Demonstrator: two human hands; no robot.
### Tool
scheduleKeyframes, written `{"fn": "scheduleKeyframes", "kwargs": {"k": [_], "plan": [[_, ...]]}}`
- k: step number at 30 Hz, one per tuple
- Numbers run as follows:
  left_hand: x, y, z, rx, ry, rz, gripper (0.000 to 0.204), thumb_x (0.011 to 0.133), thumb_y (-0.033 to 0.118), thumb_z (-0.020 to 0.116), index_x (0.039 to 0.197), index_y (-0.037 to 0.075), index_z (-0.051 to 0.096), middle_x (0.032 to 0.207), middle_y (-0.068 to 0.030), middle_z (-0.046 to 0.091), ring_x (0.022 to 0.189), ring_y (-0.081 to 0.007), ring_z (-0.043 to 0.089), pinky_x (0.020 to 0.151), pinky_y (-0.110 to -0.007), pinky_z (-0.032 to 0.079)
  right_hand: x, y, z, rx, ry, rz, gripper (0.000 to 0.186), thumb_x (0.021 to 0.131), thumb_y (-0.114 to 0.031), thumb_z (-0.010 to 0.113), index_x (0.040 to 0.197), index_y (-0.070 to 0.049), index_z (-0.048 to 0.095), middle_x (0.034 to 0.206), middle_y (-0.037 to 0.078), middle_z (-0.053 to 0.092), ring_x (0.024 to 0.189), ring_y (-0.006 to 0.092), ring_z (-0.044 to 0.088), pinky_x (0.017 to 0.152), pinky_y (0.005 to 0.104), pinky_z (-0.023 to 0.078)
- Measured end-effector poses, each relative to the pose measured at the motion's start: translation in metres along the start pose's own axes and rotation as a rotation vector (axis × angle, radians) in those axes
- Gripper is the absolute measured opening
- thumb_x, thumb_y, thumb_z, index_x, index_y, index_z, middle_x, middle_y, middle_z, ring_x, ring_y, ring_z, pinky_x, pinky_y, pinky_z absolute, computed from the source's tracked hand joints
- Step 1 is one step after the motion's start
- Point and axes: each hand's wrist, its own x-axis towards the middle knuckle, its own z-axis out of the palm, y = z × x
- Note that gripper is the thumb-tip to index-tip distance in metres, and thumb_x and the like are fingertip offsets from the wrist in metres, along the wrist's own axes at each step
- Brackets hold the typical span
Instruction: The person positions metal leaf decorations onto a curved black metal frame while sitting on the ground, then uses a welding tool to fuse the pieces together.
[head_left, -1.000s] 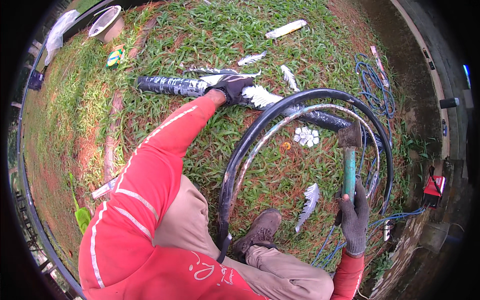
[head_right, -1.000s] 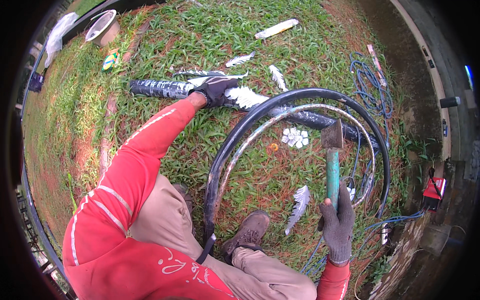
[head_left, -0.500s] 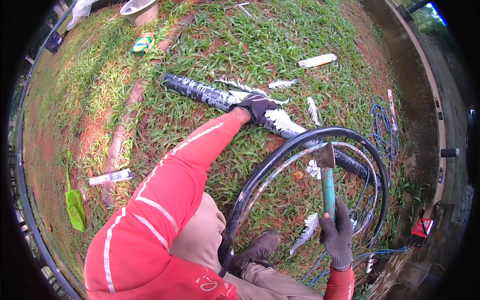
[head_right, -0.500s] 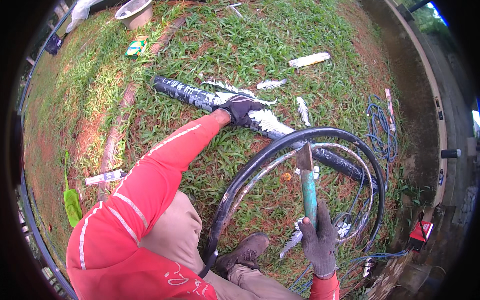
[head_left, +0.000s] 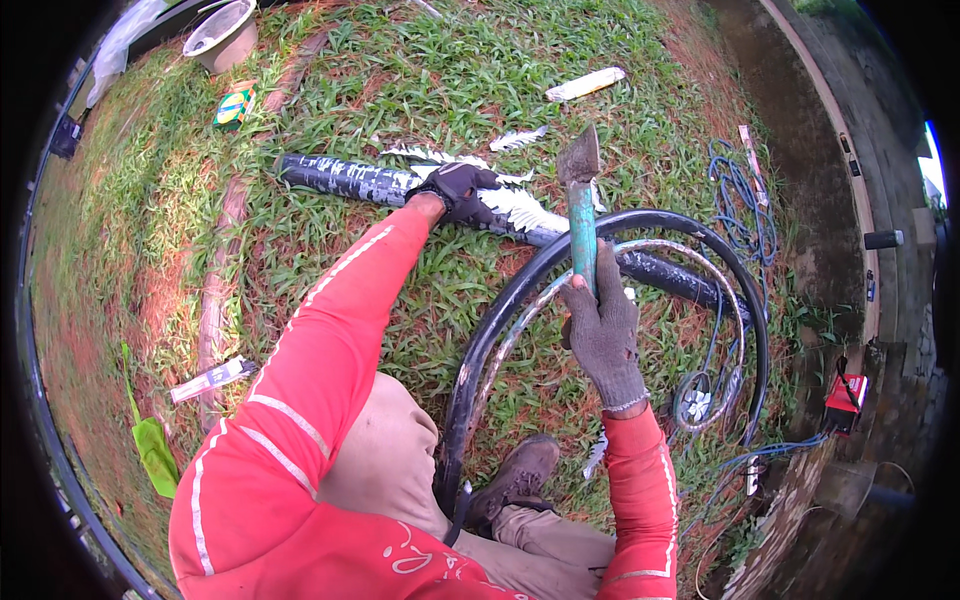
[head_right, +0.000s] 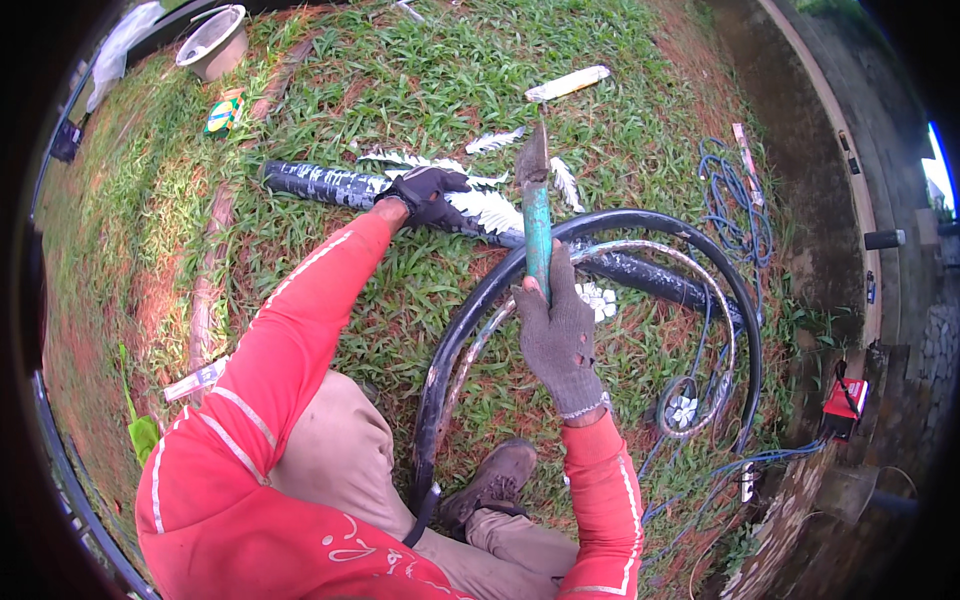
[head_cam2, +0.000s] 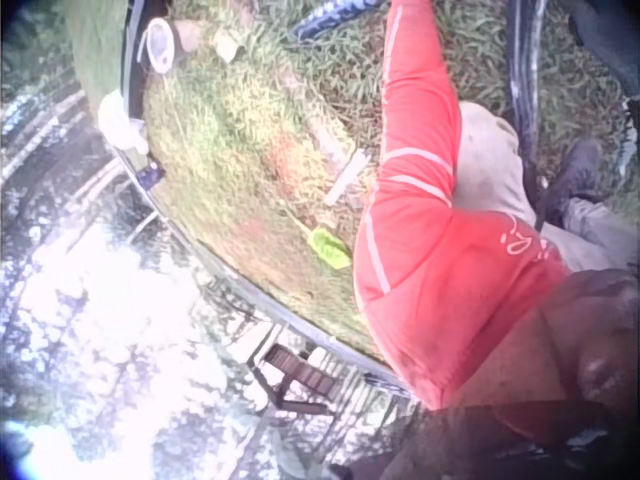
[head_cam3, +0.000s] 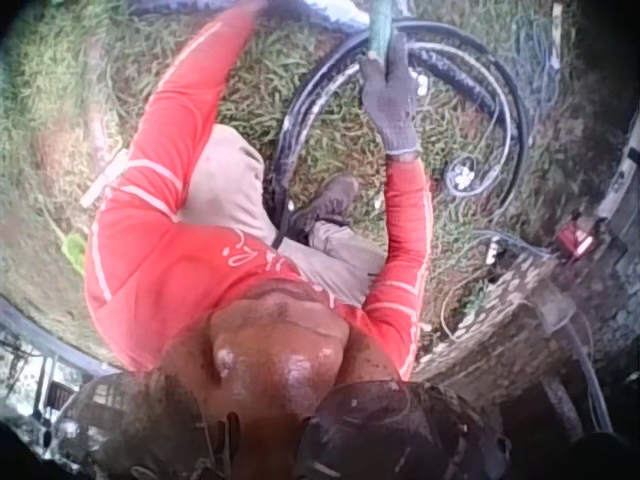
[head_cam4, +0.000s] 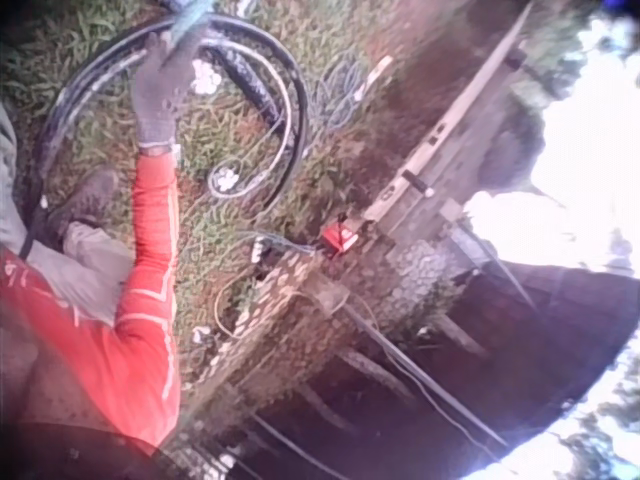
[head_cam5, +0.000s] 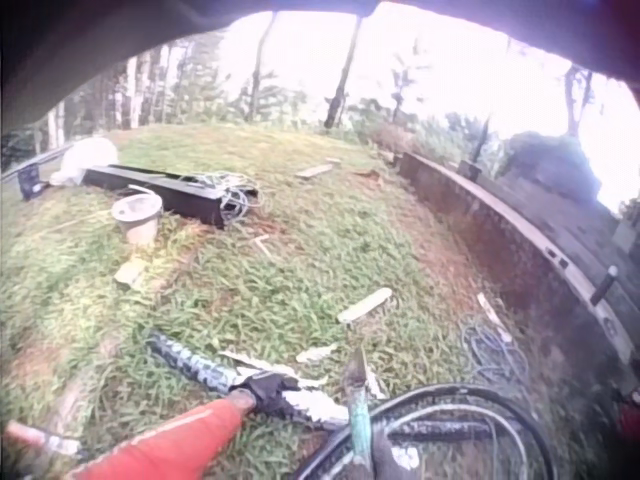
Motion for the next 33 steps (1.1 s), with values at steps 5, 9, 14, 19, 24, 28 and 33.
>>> {"fn": "scheduleKeyframes", "kwargs": {"k": [5,9,14,19,24,28,33], "plan": [[0.002,0.003,-0.005,-0.023,-0.012,-0.019,0.081,0.075,0.048,0.101,0.146,0.017,0.076,0.159,-0.0144,0.066,0.149,-0.0348,0.060,0.125,-0.044,0.048,0.047,0.060,0.074,-0.193,-0.013,0.069,0.067,0.109,-0.029,0.065,0.165,0.000,0.044,0.114,0.029,0.078,0.106,0.0446,0.079,0.087,0.0498,0.060],[-0.007,0.009,-0.011,-0.096,-0.091,-0.073,0.078,0.074,0.042,0.102,0.144,0.016,0.077,0.155,-0.0153,0.068,0.146,-0.0346,0.063,0.123,-0.044,0.050,0.051,0.031,0.067,-0.056,-0.124,0.297,0.065,0.107,-0.029,0.065,0.164,-0.002,0.047,0.115,0.031,0.078,0.112,0.0471,0.077,0.093,0.0509,0.058],[-0.009,0.016,-0.020,-0.009,-0.047,-0.033,0.073,0.073,0.037,0.101,0.139,0.014,0.079,0.148,-0.0156,0.073,0.138,-0.0336,0.070,0.119,-0.044,0.054,0.029,0.037,0.094,-0.102,0.040,0.108,0.069,0.106,-0.030,0.064,0.165,0.002,0.044,0.116,0.036,0.076,0.110,0.0504,0.076,0.096,0.0546,0.059],[-0.013,0.019,-0.024,-0.005,-0.124,-0.056,0.070,0.072,0.035,0.101,0.134,0.009,0.081,0.141,-0.0136,0.078,0.132,-0.0331,0.073,0.115,-0.043,0.056,0.052,0.028,0.087,-0.123,-0.230,0.248,0.071,0.107,-0.033,0.063,0.166,0.000,0.043,0.120,0.038,0.075,0.111,0.0534,0.075,0.097,0.0571,0.059],[-0.009,0.020,-0.022,0.015,-0.076,-0.019,0.071,0.073,0.035,0.100,0.137,0.011,0.080,0.138,-0.0128,0.079,0.129,-0.0324,0.075,0.113,-0.043,0.057,0.026,0.040,0.109,-0.162,0.059,0.148,0.065,0.106,-0.030,0.062,0.161,0.001,0.048,0.115,0.036,0.076,0.108,0.0519,0.076,0.095,0.0554,0.060],[-0.017,0.010,-0.024,0.033,-0.091,-0.005,0.068,0.076,0.033,0.097,0.138,0.012,0.079,0.134,-0.0124,0.081,0.126,-0.0333,0.076,0.109,-0.044,0.058,0.047,0.028,0.084,-0.103,-0.190,0.227,0.070,0.107,-0.031,0.061,0.168,-0.004,0.043,0.115,0.036,0.077,0.106,0.0521,0.076,0.096,0.0567,0.060],[-0.011,0.027,-0.025,0.163,-0.045,-0.001,0.085,0.078,0.026,0.095,0.155,0.010,0.061,0.138,-0.0172,0.077,0.129,-0.0372,0.073,0.109,-0.047,0.057,0.027,0.046,0.102,-0.193,-0.015,0.192,0.069,0.107,-0.031,0.059,0.168,-0.004,0.043,0.115,0.035,0.077,0.107,0.0521,0.076,0.096,0.0569,0.060]]}}
